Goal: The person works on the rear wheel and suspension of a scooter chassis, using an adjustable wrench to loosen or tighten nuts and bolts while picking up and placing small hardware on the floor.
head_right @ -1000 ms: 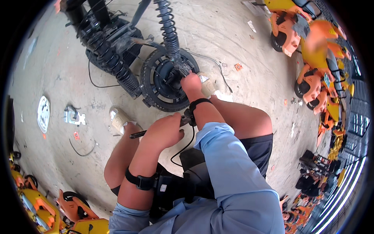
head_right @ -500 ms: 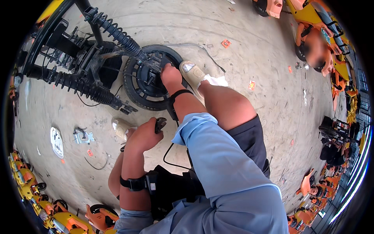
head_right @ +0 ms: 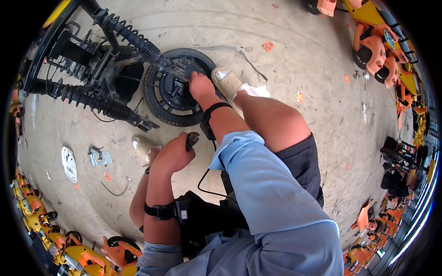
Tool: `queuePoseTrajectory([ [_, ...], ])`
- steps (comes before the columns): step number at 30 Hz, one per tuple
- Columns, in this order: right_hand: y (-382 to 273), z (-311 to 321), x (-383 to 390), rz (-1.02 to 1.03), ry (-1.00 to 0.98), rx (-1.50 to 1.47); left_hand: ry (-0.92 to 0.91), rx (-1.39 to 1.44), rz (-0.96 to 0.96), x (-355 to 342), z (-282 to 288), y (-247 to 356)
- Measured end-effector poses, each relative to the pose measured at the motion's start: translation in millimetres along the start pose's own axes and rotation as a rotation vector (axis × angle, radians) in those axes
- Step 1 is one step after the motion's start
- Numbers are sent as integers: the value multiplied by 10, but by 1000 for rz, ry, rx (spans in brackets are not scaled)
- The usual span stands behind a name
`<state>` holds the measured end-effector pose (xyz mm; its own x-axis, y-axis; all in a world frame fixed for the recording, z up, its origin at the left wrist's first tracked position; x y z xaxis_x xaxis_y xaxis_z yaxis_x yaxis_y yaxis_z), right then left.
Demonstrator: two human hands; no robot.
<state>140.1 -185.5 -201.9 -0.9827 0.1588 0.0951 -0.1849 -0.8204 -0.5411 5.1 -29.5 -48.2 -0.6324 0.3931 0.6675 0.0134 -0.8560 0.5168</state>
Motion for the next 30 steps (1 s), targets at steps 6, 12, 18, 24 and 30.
queuePoseTrajectory([
  [6,58,-48,-8,67,-26,41,-5,2,-19,15,-30,44],
  [12,30,-41,9,81,-60,45,-6,2,3,45,-2,-3],
  [18,40,-4,62,27,-63,-46,-16,8,13,92,67,-6],
  [24,42,-18,38,12,-73,36,-14,6,24,119,117,-69],
  [30,58,-22,14,70,-84,107,32,31,-2,152,166,-92],
])
Point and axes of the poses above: each hand's wrist, its own x-axis away from the middle knuckle, its own z-axis out of the back of the hand, y = z × x, the point moved 3 cm from there along -x, towards the middle knuckle
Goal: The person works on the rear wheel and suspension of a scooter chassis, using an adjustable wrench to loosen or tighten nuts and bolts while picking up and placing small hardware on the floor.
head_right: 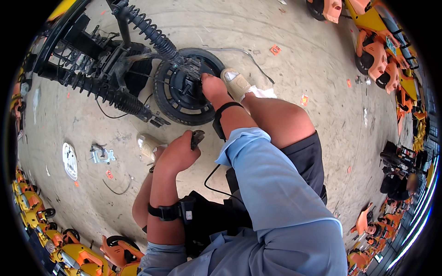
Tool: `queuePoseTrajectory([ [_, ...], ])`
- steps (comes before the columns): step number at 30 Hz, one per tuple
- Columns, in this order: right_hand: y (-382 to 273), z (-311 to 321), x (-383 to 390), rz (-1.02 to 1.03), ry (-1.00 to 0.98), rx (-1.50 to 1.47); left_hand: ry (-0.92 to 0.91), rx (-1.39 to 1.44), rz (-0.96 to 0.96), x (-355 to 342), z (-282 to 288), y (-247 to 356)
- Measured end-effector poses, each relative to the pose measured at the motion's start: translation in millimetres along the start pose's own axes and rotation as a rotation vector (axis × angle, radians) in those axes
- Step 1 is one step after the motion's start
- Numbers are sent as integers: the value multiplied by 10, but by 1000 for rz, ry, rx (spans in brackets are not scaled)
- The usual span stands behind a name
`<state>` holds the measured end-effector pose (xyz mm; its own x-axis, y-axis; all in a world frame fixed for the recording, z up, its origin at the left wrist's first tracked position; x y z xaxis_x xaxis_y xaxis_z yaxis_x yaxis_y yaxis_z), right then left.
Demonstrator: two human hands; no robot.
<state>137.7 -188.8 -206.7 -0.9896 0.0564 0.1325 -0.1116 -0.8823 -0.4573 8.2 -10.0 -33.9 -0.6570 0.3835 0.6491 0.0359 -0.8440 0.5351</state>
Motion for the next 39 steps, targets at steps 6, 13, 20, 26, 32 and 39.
queuePoseTrajectory([
  [6,9,-49,-44,-44,7,34,9,6,-8,14,15,-32],
  [13,2,-93,-85,-156,-5,24,32,8,-4,69,15,-158],
  [20,-48,-134,-74,-168,27,99,27,16,22,100,43,-187],
  [26,40,-57,-50,-187,24,154,48,11,47,90,129,-111],
  [32,-102,-32,-85,-197,4,139,112,30,94,139,172,-293],
  [39,34,-142,-126,-258,105,74,146,62,55,86,169,-281],
])
Point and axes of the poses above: each hand's wrist, its own x-axis away from the middle knuckle, its own z-axis out of the back of the hand, y = z × x, the point moved 3 cm from there along -x, towards the middle knuckle
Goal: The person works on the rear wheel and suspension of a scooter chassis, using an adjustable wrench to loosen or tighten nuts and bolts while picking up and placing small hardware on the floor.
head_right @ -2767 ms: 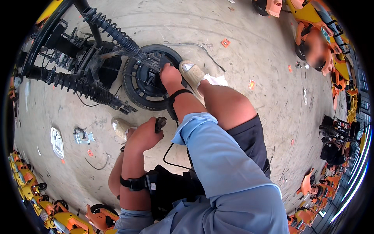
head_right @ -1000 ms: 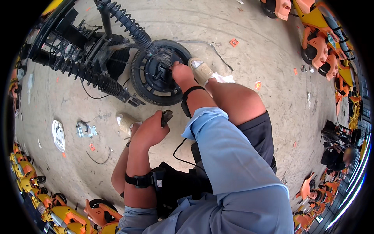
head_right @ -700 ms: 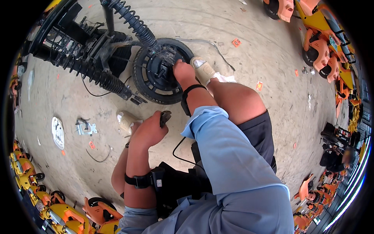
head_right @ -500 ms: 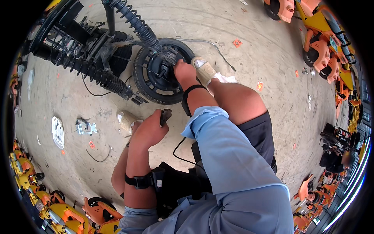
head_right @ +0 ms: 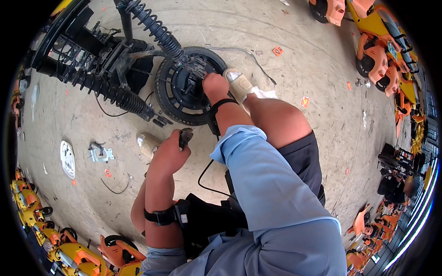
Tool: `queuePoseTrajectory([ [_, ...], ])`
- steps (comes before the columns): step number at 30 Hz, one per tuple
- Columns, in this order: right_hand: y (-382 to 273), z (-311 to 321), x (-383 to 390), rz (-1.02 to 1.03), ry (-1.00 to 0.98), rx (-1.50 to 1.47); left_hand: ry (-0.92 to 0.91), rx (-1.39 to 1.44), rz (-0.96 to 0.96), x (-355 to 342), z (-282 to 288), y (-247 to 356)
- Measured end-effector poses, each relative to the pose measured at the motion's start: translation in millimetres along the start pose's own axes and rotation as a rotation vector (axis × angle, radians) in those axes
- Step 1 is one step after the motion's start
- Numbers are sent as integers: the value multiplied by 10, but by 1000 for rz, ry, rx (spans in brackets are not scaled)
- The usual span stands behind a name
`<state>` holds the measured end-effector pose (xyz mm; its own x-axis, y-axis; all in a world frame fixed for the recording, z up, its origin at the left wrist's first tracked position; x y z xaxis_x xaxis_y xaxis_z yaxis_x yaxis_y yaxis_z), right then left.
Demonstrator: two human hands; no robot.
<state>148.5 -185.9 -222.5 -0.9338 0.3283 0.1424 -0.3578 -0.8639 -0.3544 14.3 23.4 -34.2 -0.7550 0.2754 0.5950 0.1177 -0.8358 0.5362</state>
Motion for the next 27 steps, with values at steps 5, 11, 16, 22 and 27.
queuePoseTrajectory([
  [5,-116,-58,75,26,49,6,8,1,23,22,10,-34],
  [11,-104,51,29,69,18,-66,-7,-3,-3,-24,-17,89],
  [16,-110,35,91,150,-6,-80,-19,-42,20,-54,-49,92],
  [22,-45,66,143,198,-20,-94,-30,-28,-1,-83,-102,162],
  [27,-22,88,132,268,-60,10,-40,-53,-13,-104,-149,156],
])
Point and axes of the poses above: each hand's wrist, its own x-axis away from the middle knuckle, its own z-axis out of the back of the hand, y = z × x, the point moved 3 cm from there along -x, towards the middle knuckle
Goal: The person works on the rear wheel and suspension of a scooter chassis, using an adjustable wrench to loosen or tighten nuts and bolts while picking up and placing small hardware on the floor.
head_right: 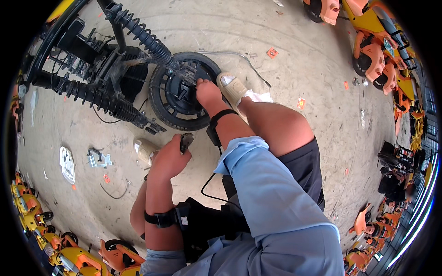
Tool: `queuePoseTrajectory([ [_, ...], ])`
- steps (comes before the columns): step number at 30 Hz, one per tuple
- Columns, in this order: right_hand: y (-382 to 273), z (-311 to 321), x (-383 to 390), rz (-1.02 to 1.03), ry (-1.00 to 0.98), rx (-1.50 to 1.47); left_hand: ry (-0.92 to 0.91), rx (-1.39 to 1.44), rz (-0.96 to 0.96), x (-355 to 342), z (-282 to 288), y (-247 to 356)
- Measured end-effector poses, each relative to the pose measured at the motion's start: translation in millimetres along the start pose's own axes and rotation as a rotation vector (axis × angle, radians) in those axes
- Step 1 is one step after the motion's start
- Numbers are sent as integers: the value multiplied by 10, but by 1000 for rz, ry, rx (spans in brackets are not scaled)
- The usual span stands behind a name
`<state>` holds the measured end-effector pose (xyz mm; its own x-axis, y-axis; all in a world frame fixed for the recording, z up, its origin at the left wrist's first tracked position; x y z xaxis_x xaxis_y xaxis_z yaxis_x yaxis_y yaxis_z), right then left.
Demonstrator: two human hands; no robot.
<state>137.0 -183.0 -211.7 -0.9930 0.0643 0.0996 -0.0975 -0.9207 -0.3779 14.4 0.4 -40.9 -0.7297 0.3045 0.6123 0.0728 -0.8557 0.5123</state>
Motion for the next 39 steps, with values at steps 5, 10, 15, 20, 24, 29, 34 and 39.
queuePoseTrajectory([
  [5,0,-4,-89,11,-77,88,-32,-3,23,91,65,90],
  [10,-102,-17,-87,40,-117,85,-7,-6,47,122,33,-41],
  [15,-140,16,-113,60,-170,64,-13,28,66,120,35,-10],
  [20,-67,169,-98,-53,-203,64,-4,22,-7,37,-57,-21],
  [24,-63,180,-101,-94,-175,43,-9,19,-3,42,-53,-5],
  [29,-35,71,-129,-169,-135,29,-2,25,5,48,-68,-40],
  [34,-10,-95,-74,-297,-45,-13,28,43,3,86,-27,-76],
  [39,83,-215,-7,-248,174,-31,-16,55,26,31,-20,-68],
])
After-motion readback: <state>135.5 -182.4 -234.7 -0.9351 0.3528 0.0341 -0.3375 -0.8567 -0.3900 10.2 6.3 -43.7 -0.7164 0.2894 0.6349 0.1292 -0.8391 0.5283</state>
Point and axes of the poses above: each hand's wrist, its own x-axis away from the middle knuckle, its own z-axis out of the back of the hand, y = z × x, the point moved 3 cm from there along -x, towards the middle knuckle
